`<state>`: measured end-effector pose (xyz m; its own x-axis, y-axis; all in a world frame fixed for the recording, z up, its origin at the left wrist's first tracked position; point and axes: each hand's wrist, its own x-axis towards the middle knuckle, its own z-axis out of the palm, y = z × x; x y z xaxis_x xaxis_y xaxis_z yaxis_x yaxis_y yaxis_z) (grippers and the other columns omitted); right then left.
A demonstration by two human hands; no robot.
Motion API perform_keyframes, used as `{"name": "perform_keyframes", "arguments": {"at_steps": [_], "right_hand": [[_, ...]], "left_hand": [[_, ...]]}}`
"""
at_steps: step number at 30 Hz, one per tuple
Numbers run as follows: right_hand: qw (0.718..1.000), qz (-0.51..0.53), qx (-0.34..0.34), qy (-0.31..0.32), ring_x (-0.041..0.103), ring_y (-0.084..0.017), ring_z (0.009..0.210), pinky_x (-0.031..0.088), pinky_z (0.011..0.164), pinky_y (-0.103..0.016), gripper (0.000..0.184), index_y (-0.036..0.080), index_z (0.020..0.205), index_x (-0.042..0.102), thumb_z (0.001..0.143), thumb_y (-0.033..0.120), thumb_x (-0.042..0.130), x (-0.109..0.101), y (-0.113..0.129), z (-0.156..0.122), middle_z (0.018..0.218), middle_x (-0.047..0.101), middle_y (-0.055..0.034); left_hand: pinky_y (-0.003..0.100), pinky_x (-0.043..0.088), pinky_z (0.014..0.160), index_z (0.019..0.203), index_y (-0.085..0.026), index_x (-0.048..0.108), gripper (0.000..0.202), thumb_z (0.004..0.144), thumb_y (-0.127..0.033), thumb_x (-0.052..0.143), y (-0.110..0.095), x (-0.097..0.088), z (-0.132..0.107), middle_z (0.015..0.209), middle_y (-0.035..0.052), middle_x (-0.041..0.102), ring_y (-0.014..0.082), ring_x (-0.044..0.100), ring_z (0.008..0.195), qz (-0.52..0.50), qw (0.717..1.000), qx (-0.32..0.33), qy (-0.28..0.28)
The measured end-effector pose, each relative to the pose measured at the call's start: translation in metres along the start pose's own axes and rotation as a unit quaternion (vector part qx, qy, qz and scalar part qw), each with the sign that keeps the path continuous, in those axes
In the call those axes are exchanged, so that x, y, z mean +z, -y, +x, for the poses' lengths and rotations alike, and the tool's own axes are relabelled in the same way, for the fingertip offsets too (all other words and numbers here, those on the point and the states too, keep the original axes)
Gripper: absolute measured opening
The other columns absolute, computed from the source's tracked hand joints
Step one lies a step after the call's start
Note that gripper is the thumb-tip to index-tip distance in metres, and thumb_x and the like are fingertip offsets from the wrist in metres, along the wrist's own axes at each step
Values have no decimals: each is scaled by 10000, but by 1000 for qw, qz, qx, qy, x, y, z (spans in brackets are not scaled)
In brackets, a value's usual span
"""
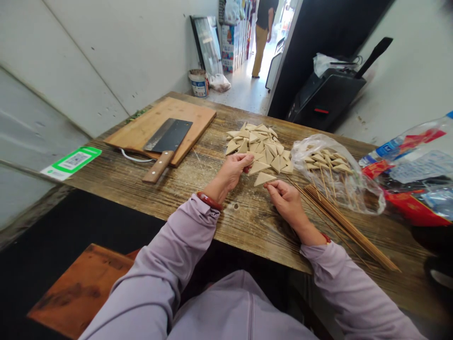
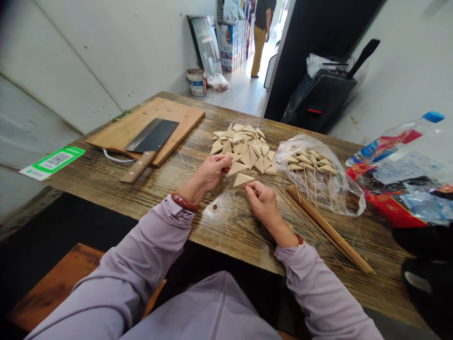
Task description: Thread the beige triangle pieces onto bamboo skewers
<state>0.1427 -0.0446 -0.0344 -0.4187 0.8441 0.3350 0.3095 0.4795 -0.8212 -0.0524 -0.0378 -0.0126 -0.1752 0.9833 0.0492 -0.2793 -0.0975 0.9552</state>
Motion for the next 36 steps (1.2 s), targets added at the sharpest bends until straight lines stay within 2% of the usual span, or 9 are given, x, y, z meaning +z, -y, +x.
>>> {"name": "perform_keyframes", "arguments": {"at_steps": [6,12,16,21,28,31,36], "right_hand": [[1000,-4,0,-1,560,-145,567,432,585,-271,248,193,802,676,894,380,543,1,0,1,615,625,-1],[1000,16,22,10,505,-125,520,379,503,-244,248,183,822,673,895,382,545,1,-3,0,565,566,18],[999,19,22,13,505,-123,516,372,489,-239,248,183,831,681,893,386,553,1,-3,0,565,562,18],[999,20,18,30,539,-133,540,399,512,-250,250,188,811,688,893,384,556,1,-1,1,590,595,5],[998,28,26,54,632,-166,638,473,599,-277,284,176,924,740,886,398,568,2,-6,-1,743,711,-43],[997,24,28,60,631,-170,628,465,575,-274,291,186,901,738,899,412,555,1,-7,-2,693,693,-30],[999,-23,-10,42,608,-164,584,441,566,-275,273,185,833,717,909,383,544,-2,-2,-2,613,645,-13]], "left_hand": [[252,245,529,564,-155,544,470,667,-534,803,1,-2,1,553,-26,470,73,363,529,9,1000,-12,1],[241,311,530,630,-158,599,414,729,-519,776,4,-2,4,598,-3,565,89,465,546,-24,997,-56,-42],[228,364,555,674,-152,623,374,760,-485,769,6,-1,5,630,0,595,94,535,585,-68,995,-70,-36],[214,385,553,641,-138,615,317,708,-355,836,6,-1,3,596,-4,589,86,531,563,-69,995,-70,-21],[216,414,569,636,-149,614,293,736,-338,814,4,-3,5,566,-8,566,112,563,589,-86,993,-60,-59],[218,416,575,626,-154,598,312,755,-354,800,2,-2,5,550,-14,548,118,564,595,-88,992,-59,-74],[211,418,593,643,-142,604,333,778,-389,780,3,1,2,575,-16,563,98,531,579,-82,995,-43,-49]]}}
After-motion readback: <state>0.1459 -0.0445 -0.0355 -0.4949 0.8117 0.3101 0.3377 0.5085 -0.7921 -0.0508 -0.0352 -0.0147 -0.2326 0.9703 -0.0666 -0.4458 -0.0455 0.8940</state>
